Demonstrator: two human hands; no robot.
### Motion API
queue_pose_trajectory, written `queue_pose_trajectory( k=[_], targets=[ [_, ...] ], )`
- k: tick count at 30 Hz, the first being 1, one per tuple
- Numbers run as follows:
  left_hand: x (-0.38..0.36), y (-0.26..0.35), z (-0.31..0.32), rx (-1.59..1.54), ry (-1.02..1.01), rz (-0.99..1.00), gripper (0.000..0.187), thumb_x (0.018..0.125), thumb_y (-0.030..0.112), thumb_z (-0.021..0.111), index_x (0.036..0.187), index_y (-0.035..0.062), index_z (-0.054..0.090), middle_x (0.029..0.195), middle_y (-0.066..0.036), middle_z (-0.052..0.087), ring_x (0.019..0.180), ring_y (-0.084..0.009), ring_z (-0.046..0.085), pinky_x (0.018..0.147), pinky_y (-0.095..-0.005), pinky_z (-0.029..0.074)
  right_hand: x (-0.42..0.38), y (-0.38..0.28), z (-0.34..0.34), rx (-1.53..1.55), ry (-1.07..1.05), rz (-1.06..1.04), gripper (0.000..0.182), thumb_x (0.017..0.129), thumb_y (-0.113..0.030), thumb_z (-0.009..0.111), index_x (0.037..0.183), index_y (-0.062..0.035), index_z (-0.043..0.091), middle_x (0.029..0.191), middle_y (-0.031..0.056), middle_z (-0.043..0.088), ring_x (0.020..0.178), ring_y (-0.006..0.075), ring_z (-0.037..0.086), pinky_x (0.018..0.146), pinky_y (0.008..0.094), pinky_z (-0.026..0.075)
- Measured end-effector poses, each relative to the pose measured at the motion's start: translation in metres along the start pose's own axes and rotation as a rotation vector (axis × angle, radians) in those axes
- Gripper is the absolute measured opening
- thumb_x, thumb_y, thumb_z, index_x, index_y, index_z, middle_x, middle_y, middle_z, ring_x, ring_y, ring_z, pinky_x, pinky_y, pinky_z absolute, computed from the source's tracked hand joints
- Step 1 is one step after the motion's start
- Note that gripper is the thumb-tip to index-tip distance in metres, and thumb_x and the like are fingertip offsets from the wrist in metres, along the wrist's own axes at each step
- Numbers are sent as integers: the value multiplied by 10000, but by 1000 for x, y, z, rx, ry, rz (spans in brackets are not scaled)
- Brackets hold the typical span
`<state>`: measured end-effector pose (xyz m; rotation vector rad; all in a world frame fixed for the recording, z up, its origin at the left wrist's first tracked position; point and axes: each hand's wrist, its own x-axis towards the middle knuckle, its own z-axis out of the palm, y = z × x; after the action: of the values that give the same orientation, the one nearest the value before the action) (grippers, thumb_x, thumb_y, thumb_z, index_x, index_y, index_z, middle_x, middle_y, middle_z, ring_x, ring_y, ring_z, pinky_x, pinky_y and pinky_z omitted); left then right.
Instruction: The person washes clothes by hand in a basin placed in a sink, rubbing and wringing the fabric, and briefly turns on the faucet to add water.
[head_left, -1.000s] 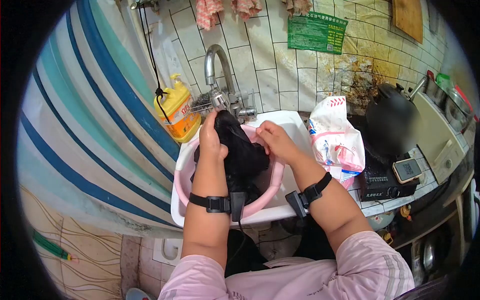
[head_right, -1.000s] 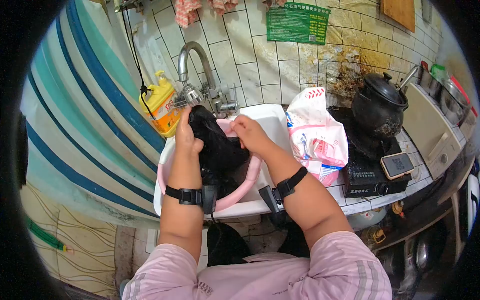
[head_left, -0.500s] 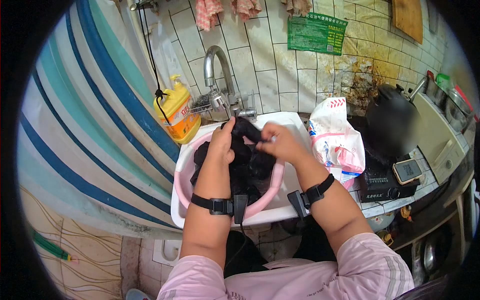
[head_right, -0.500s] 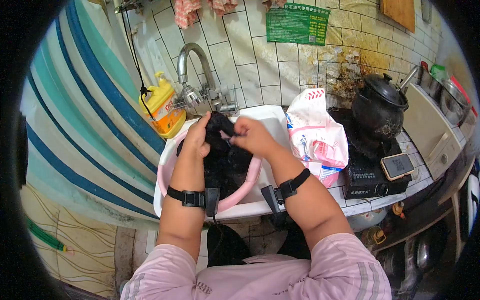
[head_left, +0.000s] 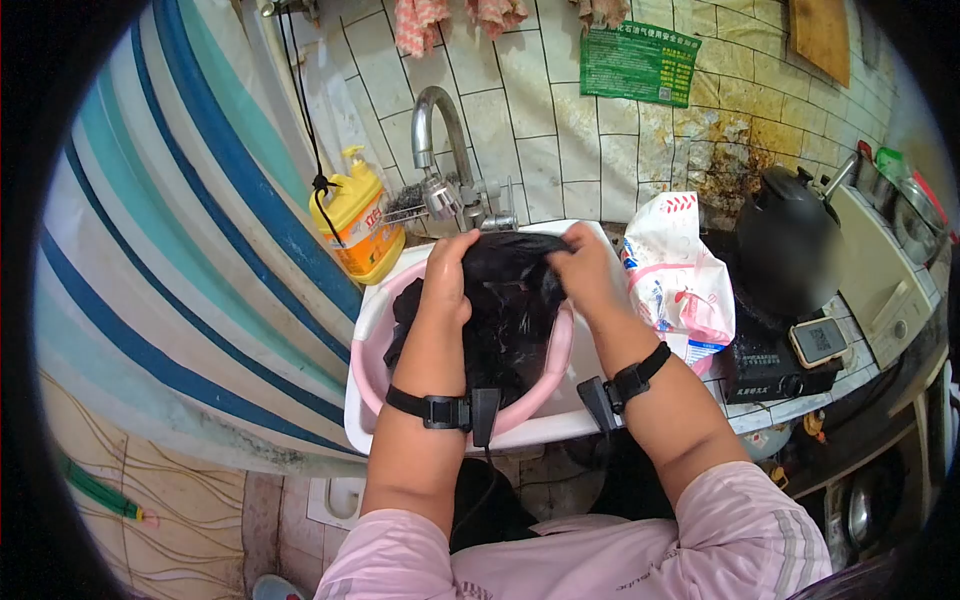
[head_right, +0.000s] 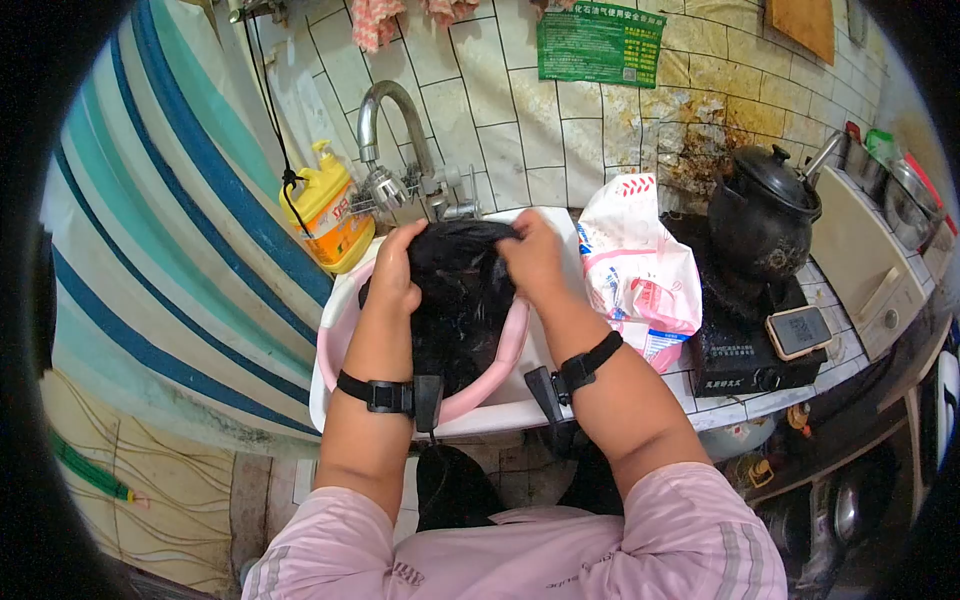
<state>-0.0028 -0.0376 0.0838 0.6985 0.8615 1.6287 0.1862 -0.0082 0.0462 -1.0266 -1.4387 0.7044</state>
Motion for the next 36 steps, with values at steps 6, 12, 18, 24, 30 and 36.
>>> queue_pose_trajectory(
  k=[6, 12, 18, 24, 30, 36],
  targets=[
    [4, 2, -7, 229, 87, 76, 166, 845, 98, 572, 966, -7, 530, 897, -148, 601, 703, -248, 620, 602, -395, 535, -5, -6, -14, -29, -318, -314, 292, 531, 68, 626, 772, -28, 490, 947, 111, 555, 943, 257, 549, 832, 304, 432],
    [13, -7, -17, 633, 209, 105, 365, 775, 94, 611, 1093, 11, 453, 883, -133, 550, 771, -229, 581, 636, -374, 500, -24, -14, 8, -243, -907, -404, 403, 560, 7, 681, 944, -100, 620, 966, 107, 650, 926, 305, 612, 852, 385, 467],
    [2, 0, -6, 757, 244, 100, 542, 727, 156, 672, 1185, 46, 403, 1029, -140, 505, 938, -224, 495, 824, -350, 413, -48, -62, 24, -1078, -1440, -293, 419, 731, -269, 618, 1123, -127, 662, 1037, 102, 674, 963, 288, 631, 935, 447, 395],
    [-5, -2, -1, 675, 140, 86, 408, 745, 168, 649, 1103, 53, 492, 1000, -111, 529, 906, -208, 497, 817, -341, 400, -58, -60, 36, -1195, -1582, -277, 400, 807, -381, 595, 1002, -48, 699, 999, 121, 684, 1005, 297, 620, 989, 476, 334],
    [-1, -10, -2, 714, -64, 24, 303, 856, 258, 585, 1090, 66, 570, 973, -66, 629, 942, -195, 555, 845, -363, 402, -26, -26, 18, -17, -936, 14, 292, 866, -248, 613, 974, 22, 642, 962, 116, 661, 816, 250, 631, 770, 363, 494],
    [-45, -2, 39, 607, -266, -301, 541, 927, 509, 455, 1165, 35, 561, 1056, -104, 624, 956, -217, 587, 850, -358, 451, -2, -38, -16, 1091, -288, 385, 159, 940, -134, 510, 1046, -23, 552, 911, 69, 641, 785, 184, 645, 694, 332, 545]
  ],
)
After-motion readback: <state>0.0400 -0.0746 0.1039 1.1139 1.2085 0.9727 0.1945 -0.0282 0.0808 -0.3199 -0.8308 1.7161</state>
